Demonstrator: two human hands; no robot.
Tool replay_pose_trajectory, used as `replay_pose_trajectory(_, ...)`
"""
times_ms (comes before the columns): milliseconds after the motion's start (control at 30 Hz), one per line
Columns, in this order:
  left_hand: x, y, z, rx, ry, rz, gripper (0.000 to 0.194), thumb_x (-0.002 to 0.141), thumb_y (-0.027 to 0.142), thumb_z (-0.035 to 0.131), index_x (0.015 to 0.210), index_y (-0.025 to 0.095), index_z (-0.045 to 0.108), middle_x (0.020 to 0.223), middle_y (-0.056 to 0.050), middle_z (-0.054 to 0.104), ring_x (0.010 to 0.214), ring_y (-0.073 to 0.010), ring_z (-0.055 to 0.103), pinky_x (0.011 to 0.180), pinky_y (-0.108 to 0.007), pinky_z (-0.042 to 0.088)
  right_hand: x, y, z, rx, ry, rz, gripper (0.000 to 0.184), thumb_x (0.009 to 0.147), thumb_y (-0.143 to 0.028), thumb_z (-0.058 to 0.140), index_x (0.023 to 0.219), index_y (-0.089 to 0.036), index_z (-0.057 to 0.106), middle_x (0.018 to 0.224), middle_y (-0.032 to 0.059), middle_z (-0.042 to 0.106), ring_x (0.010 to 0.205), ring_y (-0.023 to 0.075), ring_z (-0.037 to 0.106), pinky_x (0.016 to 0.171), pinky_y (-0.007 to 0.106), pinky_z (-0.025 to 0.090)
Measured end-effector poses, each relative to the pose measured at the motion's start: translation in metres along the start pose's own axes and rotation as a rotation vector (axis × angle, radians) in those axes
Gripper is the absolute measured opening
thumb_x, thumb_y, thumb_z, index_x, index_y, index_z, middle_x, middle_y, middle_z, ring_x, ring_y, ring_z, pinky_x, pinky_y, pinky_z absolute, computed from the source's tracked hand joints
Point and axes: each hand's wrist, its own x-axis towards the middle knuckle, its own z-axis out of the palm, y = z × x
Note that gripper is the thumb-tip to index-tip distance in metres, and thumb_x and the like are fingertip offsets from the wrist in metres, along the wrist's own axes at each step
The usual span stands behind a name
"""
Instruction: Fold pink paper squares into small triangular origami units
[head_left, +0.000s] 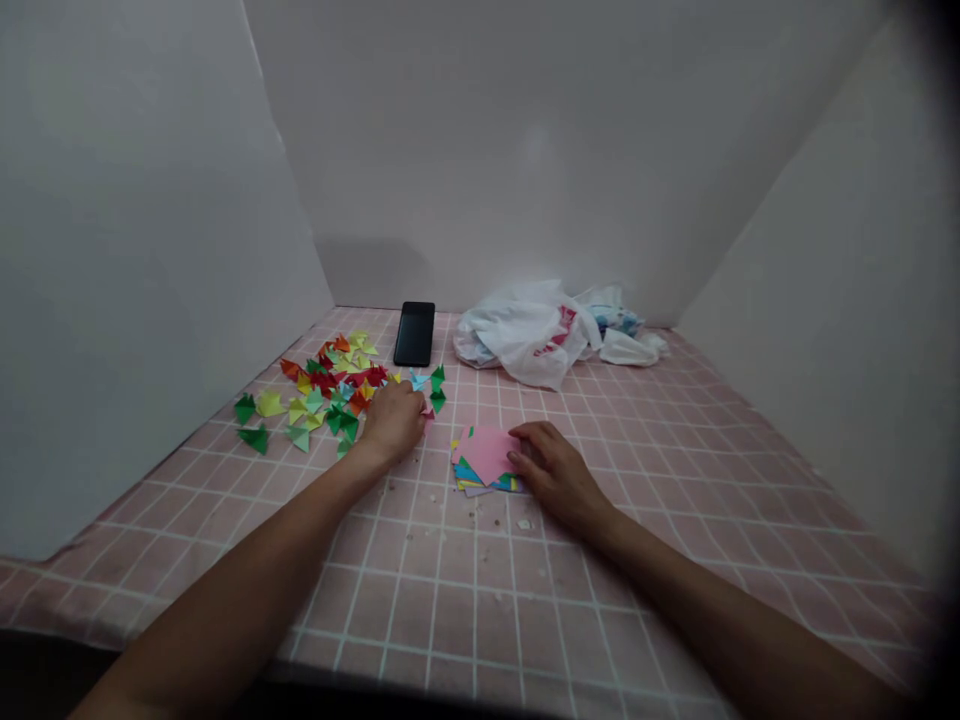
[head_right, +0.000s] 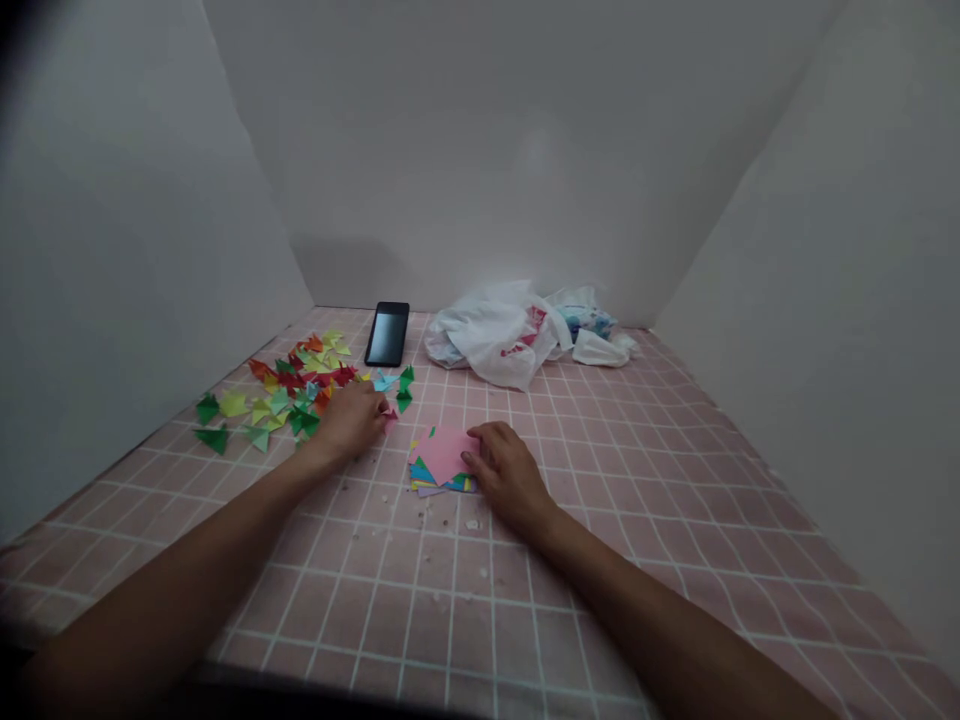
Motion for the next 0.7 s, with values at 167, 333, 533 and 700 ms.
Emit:
replay_pose_trajectory(167,-0.0007,0.0008,-0.0072,0.081,-0.045,0.019,0.025,0.085,0.011,0.052,0.091,0.012,0.077,0.101,-0.018,0.071,0.101,-0.0315,0.064,0.085,-0.041,0.046,0.0002,0.0028,0.0002,-0.002,-0.009,-0.016,0.017,0.094,-0.028,0.057,0.108,-0.021,0.063,0.11,0.0111,0.064,0.103,0.0272,0.062,0.091,0.045,0.051)
replay_pose_trajectory(333,0.0,-0.0005,-0.0075,0.132,-0.056,-0.009,0.029,0.087,0.011,0.049,0.096,0.01,0.077,0.105,-0.021,0.07,0.103,-0.0339,0.063,0.085,-0.043,0.046,0.0004,0.0025,0.0002,-0.006,-0.024,-0.009,0.017,0.093,-0.028,0.057,0.107,-0.02,0.063,0.107,0.0107,0.065,0.1,0.0265,0.061,0.089,0.043,0.05)
replay_pose_trajectory(533,0.0002,-0.0013,-0.0047,0.146,-0.043,0.0,0.03,0.088,0.011,0.048,0.098,0.009,0.077,0.105,-0.02,0.07,0.104,-0.0341,0.063,0.085,-0.043,0.046,-0.0003,0.0029,0.0003,-0.002,-0.015,-0.028,0.016,0.094,-0.027,0.056,0.107,-0.019,0.062,0.107,0.0114,0.064,0.1,0.0265,0.061,0.09,0.045,0.05)
replay_pose_trajectory(700,0.0014,-0.0003,-0.0015,0.152,-0.013,-0.013,0.032,0.089,0.009,0.046,0.1,0.008,0.076,0.106,-0.022,0.068,0.107,-0.0359,0.061,0.086,-0.045,0.044,0.0003,0.0026,0.0006,-0.004,-0.016,-0.028,0.015,0.093,-0.027,0.057,0.106,-0.021,0.062,0.107,0.0109,0.064,0.099,0.0266,0.061,0.089,0.045,0.051)
